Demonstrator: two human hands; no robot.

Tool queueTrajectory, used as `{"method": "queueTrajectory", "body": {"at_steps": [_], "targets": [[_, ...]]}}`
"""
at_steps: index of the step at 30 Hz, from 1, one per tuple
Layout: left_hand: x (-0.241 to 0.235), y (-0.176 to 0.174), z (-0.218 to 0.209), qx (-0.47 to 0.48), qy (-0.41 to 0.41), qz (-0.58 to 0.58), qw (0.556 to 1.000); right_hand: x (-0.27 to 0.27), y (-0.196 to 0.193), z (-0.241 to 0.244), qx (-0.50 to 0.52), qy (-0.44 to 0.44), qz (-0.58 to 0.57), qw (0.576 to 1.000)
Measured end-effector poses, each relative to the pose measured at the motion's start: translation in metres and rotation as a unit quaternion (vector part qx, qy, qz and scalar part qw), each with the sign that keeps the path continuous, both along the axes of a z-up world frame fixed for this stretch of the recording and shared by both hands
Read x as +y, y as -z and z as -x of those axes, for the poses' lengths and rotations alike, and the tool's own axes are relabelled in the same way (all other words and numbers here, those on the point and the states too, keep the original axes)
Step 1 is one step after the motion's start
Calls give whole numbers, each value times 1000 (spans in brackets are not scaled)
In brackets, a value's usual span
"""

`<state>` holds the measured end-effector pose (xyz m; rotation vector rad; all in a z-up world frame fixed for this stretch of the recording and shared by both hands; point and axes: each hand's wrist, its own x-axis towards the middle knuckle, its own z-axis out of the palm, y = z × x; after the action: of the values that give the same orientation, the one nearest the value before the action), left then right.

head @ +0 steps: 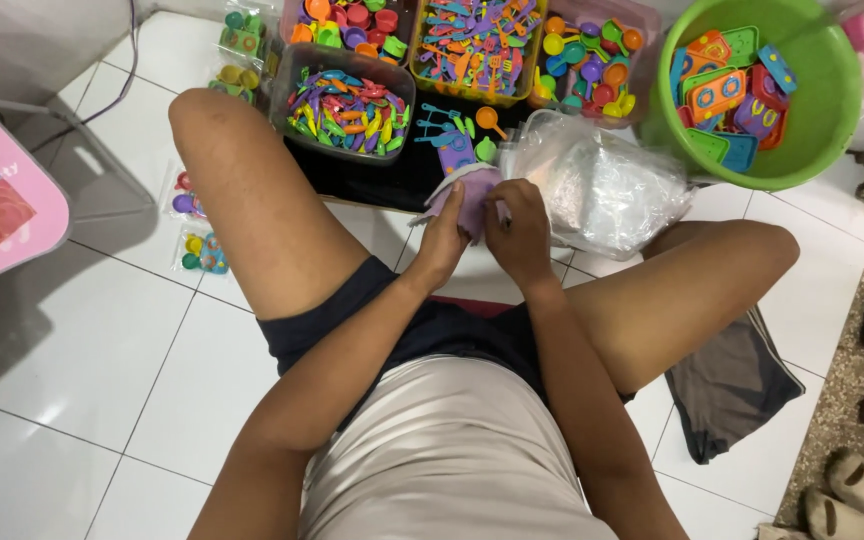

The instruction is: The person sits on the floor and wipes a purple plastic toy with a cloth. They then place the toy and other small plastic items into a clear plastic bag, arranging them inside before sealing the bag.

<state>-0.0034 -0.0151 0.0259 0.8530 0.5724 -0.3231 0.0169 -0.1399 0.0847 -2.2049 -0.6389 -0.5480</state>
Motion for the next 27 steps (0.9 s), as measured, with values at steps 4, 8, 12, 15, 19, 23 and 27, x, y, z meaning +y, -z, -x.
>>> {"method": "queueTrajectory", "body": {"at_steps": [4,8,12,15,19,23,27], "targets": [[-2,-61,1,-11,-1,26,1000,7,-9,2,-10,-8,-24,1000],[0,-40,4,-4,-2,-24,1000,6,-4,4,9,-9,-40,999],[-1,-73,-1,19,24,-68,997,7,-3,2,-8,-14,-44,999],[2,-101,0,7,-8,-43,999,9,-2,5,-16,-16,-45,999],[7,-46,4,3,11,-77,997,7,-3,4,-6,1,-30,1000],[3,-60,4,-8,25,-82,996,7,-3,3,-22,-10,-36,999],[7,-94,5,-6,49,-134,990,0,7,1,-1,-8,-25,1000]]}}
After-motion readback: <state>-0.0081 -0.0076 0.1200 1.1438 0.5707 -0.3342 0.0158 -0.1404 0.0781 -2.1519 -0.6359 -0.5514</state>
